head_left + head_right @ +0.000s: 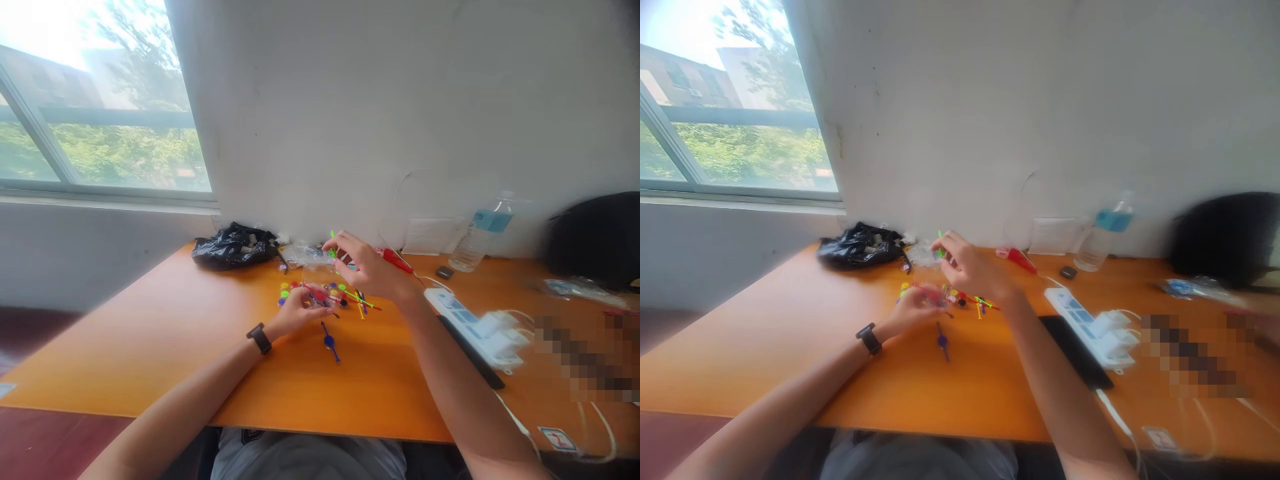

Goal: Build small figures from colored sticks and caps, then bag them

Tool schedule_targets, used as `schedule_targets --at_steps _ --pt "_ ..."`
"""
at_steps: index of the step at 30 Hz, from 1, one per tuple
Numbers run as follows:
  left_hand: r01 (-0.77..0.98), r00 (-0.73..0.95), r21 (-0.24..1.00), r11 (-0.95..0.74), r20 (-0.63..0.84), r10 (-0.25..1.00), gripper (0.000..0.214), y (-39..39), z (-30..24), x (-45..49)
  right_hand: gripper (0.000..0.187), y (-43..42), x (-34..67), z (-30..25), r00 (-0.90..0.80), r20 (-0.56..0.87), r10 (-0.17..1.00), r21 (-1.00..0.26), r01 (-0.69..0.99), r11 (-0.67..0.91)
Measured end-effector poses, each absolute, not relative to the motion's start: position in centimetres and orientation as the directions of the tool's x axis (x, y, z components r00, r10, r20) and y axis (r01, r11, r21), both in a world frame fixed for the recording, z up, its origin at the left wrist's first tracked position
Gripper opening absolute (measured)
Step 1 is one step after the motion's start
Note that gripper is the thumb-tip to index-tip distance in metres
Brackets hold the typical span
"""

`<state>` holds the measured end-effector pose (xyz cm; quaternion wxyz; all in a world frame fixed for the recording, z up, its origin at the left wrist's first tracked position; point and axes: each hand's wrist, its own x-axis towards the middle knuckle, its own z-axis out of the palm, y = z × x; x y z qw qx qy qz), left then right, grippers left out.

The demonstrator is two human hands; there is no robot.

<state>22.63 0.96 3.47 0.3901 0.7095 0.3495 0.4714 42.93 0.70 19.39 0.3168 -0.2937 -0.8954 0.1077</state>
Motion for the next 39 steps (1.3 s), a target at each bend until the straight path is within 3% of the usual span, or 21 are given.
schedule_targets --at_steps 8,18,33,39 --pt "0.135 0.315 0.878 -0.460 0.402 0.860 0.038 0.8 3.7 22.6 0.026 -0.2 42.5 19.5 -0.649 0.462 0.604 -0.382 0.469 0.796" --pt "0.122 0.337 0.875 -0.469 0.408 0.848 0.037 0.6 4.0 22.7 0.044 0.0 41.7 18.7 -0.718 0.416 0.559 -0.353 0.438 0.826" --pt "0.094 0.333 0.885 -0.455 0.403 0.852 0.038 0.4 4.2 22.8 0.034 0.7 42.3 18.8 -0.673 0.463 0.577 -0.358 0.454 0.816" --pt "0.075 0.330 0.889 -0.452 0.406 0.852 0.042 0.6 3.7 22.7 0.029 1.3 43.2 19.1 -0.680 0.411 0.607 -0.364 0.488 0.793"
